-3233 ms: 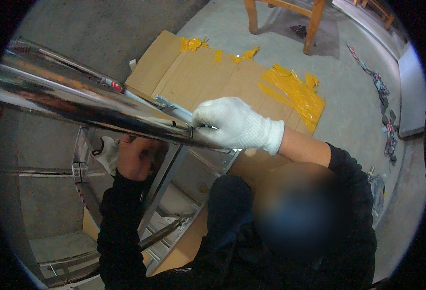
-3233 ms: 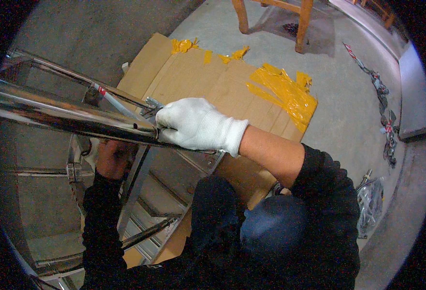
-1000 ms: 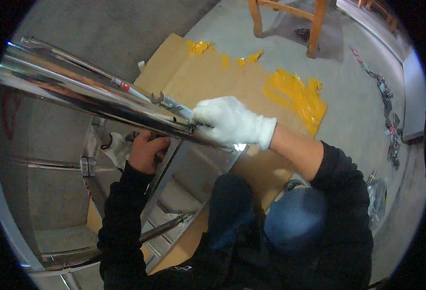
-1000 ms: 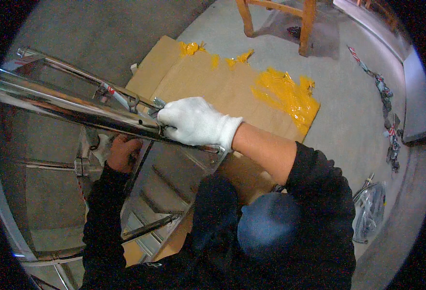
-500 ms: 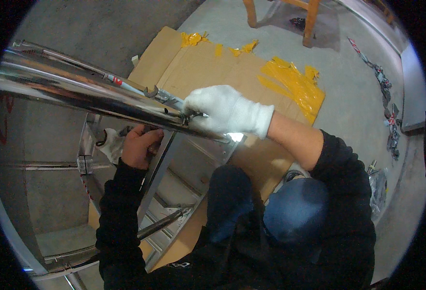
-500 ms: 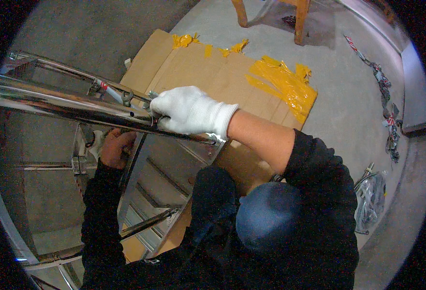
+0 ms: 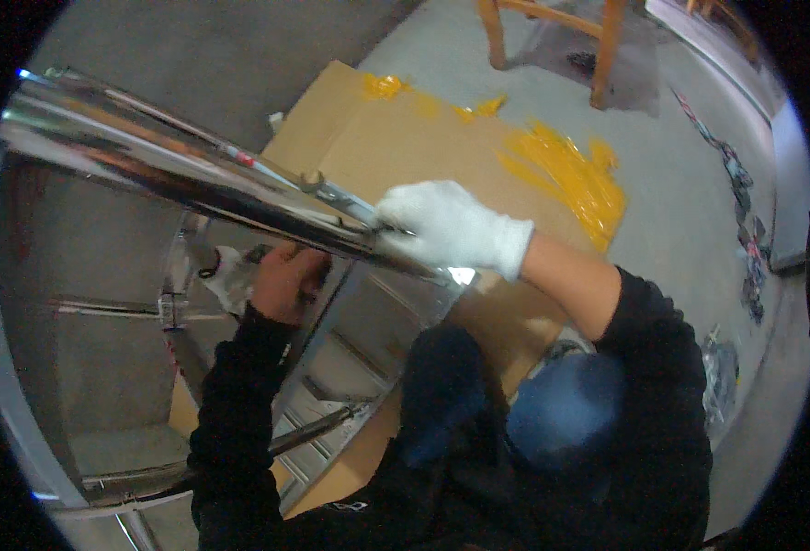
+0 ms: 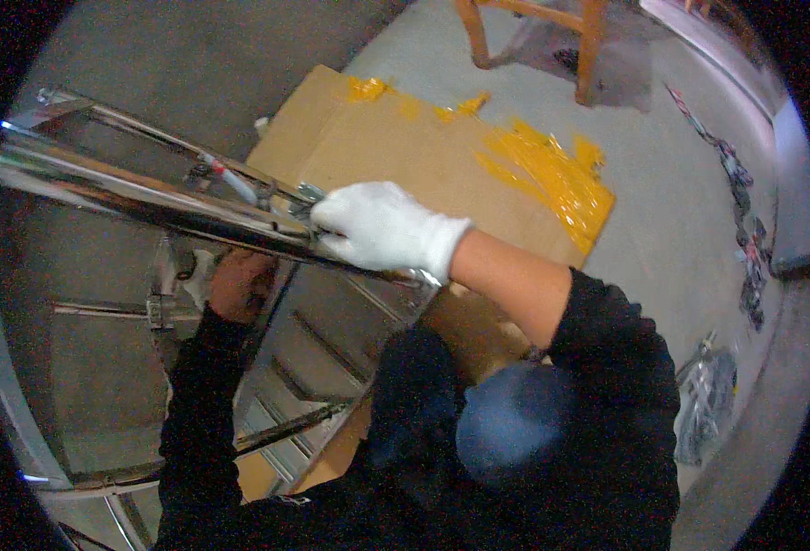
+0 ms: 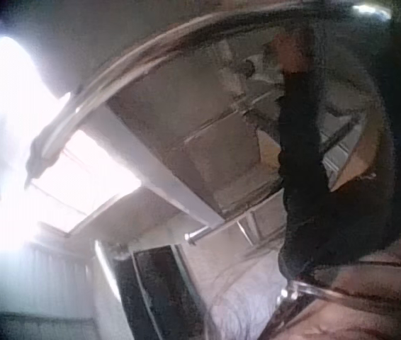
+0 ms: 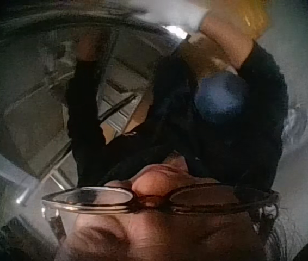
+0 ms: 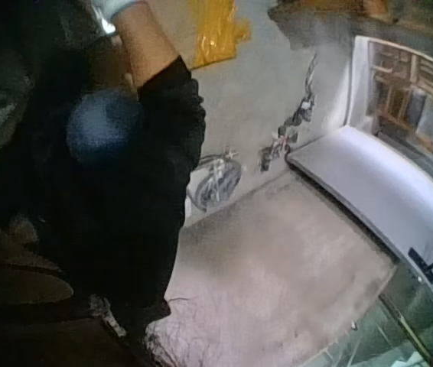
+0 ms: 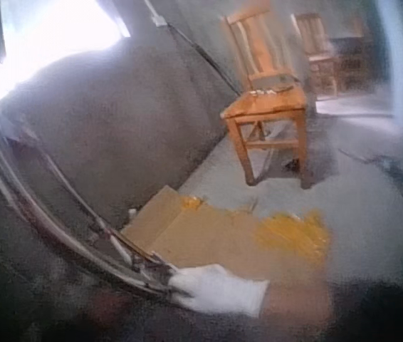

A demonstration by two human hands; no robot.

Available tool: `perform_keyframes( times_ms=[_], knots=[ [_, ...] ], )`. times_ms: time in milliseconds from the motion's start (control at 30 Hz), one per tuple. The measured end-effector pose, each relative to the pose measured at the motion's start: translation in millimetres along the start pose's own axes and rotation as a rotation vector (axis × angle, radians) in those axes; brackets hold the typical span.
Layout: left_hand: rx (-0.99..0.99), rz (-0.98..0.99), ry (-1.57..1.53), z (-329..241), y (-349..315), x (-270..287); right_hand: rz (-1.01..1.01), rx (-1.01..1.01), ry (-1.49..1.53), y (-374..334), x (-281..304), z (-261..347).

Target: The person assembles a metal frame by inserting and tightening bolts at the joints using a wrench. They work on multiple connection points, adjusting the frame and securing the bolts to stabilize the structure.

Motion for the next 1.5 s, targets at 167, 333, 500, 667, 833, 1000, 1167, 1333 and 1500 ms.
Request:
perform_keyframes(
  times_ms=[167,333,500,667,833,1000,1167,1333,1500],
  knots=[
    [-0.034,0.031,0.141,-18,0,-11,-0.099,0.066,0.031,0,3,-4],
    [0.064,-0.039,0.331,-17,-5,-12,0.01,-0.046,0.026,-3,-6,-3],
    [-0.009,-0.026,-0.076,-2,6,-14,0.002,-0.022,0.003,-5,-1,-8],
    [-0.028,0.008,0.121,-2,4,-9,0.003,-0.014,-0.02,-3,4,-1],
    [0.016,-0.018,0.342,-11,8,-14,0.012,-0.027,-0.062,-1,-5,-13],
    [-0.025,0.006,0.284,-14,6,-13,-0.039,-0.015,-0.026,-1,0,-5],
    [-0.128,0.013,0.103,-3,7,-15,0.002,-0.047,-0.011,0,-1,-10],
    [-0.08,-0.03,0.274,-4,7,-15,-0.011,-0.038,-0.052,0,0,-3],
    [0.039,-0.042,0.406,-23,4,-19,-0.03,-0.019,0.016,0,-2,-10]
  ],
)
Point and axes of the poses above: each hand's wrist, its own y-axis towards the middle knuckle, its own x-axis out of the back of the hand, z = x × y, the point moved 4 cm from there along y, towards the middle knuckle, and after that the axes turned 10 degrees about -x, right-handed, at the moved point
